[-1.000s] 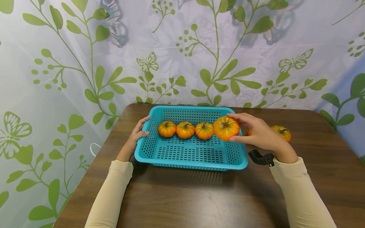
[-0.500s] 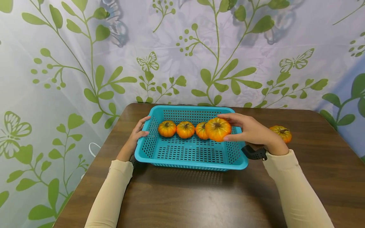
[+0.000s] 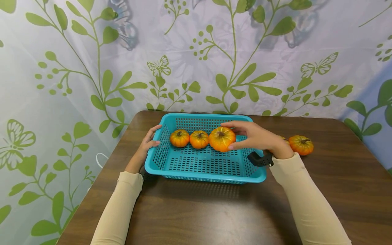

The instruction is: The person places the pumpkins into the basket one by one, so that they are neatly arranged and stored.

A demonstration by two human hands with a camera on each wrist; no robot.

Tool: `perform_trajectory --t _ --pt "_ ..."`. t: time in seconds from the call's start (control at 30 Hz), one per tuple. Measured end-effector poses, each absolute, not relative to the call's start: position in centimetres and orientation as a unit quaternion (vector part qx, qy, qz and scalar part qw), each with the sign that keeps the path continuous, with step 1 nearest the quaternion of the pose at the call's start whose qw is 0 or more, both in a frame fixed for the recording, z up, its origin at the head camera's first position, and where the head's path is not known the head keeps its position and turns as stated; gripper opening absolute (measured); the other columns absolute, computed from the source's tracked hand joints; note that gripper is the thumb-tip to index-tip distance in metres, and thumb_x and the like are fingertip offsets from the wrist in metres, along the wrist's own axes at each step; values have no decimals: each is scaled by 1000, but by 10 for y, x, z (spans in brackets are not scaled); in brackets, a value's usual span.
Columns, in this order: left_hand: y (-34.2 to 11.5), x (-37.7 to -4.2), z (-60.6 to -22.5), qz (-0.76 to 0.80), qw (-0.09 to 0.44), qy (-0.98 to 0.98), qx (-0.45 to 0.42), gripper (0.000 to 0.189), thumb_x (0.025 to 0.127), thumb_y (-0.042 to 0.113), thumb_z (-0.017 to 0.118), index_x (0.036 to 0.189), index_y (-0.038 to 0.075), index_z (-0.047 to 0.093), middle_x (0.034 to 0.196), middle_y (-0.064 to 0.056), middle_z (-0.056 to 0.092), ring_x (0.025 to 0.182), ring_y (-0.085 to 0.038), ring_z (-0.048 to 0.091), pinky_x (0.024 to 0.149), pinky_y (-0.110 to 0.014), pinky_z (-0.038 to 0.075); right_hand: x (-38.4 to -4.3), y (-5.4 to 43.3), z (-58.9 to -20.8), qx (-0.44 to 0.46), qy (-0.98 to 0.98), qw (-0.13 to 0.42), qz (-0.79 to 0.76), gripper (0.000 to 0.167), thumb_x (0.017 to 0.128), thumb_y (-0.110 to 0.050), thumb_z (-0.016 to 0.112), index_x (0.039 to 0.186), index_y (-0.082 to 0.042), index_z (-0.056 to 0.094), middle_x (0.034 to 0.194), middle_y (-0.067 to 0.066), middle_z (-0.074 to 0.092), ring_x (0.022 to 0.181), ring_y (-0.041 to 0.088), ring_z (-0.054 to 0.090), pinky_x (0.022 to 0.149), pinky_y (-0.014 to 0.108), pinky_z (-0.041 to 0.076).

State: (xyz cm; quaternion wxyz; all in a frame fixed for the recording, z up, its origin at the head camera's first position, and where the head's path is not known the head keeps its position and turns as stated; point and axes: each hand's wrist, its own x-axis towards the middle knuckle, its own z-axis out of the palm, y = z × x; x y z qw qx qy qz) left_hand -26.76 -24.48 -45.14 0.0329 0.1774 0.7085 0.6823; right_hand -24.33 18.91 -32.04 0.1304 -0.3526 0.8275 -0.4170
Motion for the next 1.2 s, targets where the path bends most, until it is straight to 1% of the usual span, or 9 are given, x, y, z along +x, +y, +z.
perform_trajectory --t 0.17,0.33,0.57,0.63,0.7,0.8,0.93,1.03,1.2 --pt "-245 -267 -450 684 34 707 175 75 95 14 48 167 8 29 163 -32 33 127 -39 51 95 -31 54 -253 181 -326 -359 812 160 -431 73 96 -4 80 159 7 46 160 24 50 141 41 56 120 60 39" --pt "-244 -268 -451 682 30 710 176 75 94 13 48 166 4 27 161 -34 35 125 -37 53 94 -31 55 -261 174 -331 -365 797 182 -446 72 95 -3 81 158 6 48 159 23 52 140 39 57 120 58 39" --pt "-244 -269 -451 680 24 711 179 74 95 13 48 166 4 27 161 -35 35 130 -49 50 93 -30 55 -267 163 -336 -357 795 209 -445 72 93 -5 83 157 3 50 161 21 51 144 38 54 123 56 37" --pt "-244 -269 -451 679 24 711 180 74 95 13 48 166 4 27 161 -35 34 130 -50 50 93 -30 55 -269 160 -337 -353 795 217 -443 73 93 -5 82 158 3 50 162 21 50 144 38 54 123 56 35" --pt "-245 -269 -451 680 23 711 179 74 95 12 48 166 4 27 161 -35 34 130 -48 50 94 -30 55 -271 156 -339 -351 796 222 -440 72 93 -6 82 158 2 50 162 21 49 144 39 53 123 56 35" --pt "-244 -269 -451 681 21 710 180 74 95 12 48 166 4 29 160 -36 35 128 -45 52 94 -30 55 -275 151 -341 -351 799 227 -433 72 94 -8 82 158 2 50 163 22 48 144 41 53 122 56 38" --pt "-244 -269 -450 682 20 710 178 74 95 12 49 166 4 30 159 -35 36 126 -43 53 93 -30 55 -279 146 -341 -353 808 229 -413 72 95 -12 83 158 1 51 163 21 48 140 43 55 117 56 45" --pt "-245 -269 -450 681 22 711 177 74 95 13 49 166 4 29 160 -35 36 127 -44 52 93 -30 55 -281 142 -341 -354 808 235 -408 72 95 -11 83 158 1 51 161 22 50 136 43 58 113 57 48" --pt "-244 -270 -450 678 23 713 177 75 94 13 48 166 3 27 160 -35 35 129 -45 50 94 -30 54 -286 134 -343 -357 803 248 -407 71 94 -7 82 156 4 50 158 23 52 133 43 60 112 56 49"
